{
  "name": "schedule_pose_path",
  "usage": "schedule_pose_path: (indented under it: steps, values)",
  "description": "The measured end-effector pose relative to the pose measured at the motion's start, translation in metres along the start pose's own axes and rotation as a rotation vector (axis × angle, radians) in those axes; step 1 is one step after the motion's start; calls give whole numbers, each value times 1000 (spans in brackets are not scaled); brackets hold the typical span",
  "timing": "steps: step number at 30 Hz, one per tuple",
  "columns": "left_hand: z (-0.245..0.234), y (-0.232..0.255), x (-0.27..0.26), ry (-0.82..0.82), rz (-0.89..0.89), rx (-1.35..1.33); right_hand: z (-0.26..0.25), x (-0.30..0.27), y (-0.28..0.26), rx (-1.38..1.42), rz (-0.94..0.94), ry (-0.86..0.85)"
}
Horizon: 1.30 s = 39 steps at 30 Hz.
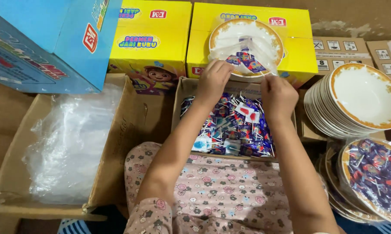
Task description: Packing small sachets into a box and placing a plate into a plastic bag.
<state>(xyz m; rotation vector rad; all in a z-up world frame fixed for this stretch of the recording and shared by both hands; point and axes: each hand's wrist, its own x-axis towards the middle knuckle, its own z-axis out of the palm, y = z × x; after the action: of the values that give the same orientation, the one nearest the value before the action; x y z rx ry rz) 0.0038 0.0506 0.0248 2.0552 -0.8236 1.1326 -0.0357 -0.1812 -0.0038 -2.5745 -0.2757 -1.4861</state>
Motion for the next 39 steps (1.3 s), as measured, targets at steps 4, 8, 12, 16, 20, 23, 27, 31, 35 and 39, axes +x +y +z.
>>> schedule_pose_path:
  steps: [4, 8, 12, 16, 20, 23, 27, 31, 35, 39]
  values:
    - [16, -12, 4, -78, -23, 169, 53, 11, -17, -161, -65, 10]
    - [-7, 7, -3, -200, -204, 199, 38, 38, -43, 57, -186, -14]
    - [-34, 18, -32, -145, -383, 70, 33, 41, -58, 198, -241, -376]
    - [-29, 0, -82, -139, -416, 42, 52, 60, -56, 135, -178, -657]
    - [-19, -16, -118, -249, -441, 51, 62, 86, -56, 179, -106, -875]
    - [-10, -25, -135, -343, -440, 71, 76, 76, -44, 273, -129, -793]
    - [11, -37, -159, -532, -435, 149, 17, 37, -53, 451, -239, -323]
    - [39, -30, -183, -723, -386, 111, 6, -56, -38, 447, -111, -331]
    - [44, -5, -192, -958, -285, 40, 20, -143, -5, 265, 40, -820]
    - [48, -9, -197, -1103, -257, 90, 1, -141, -16, 295, 40, -987]
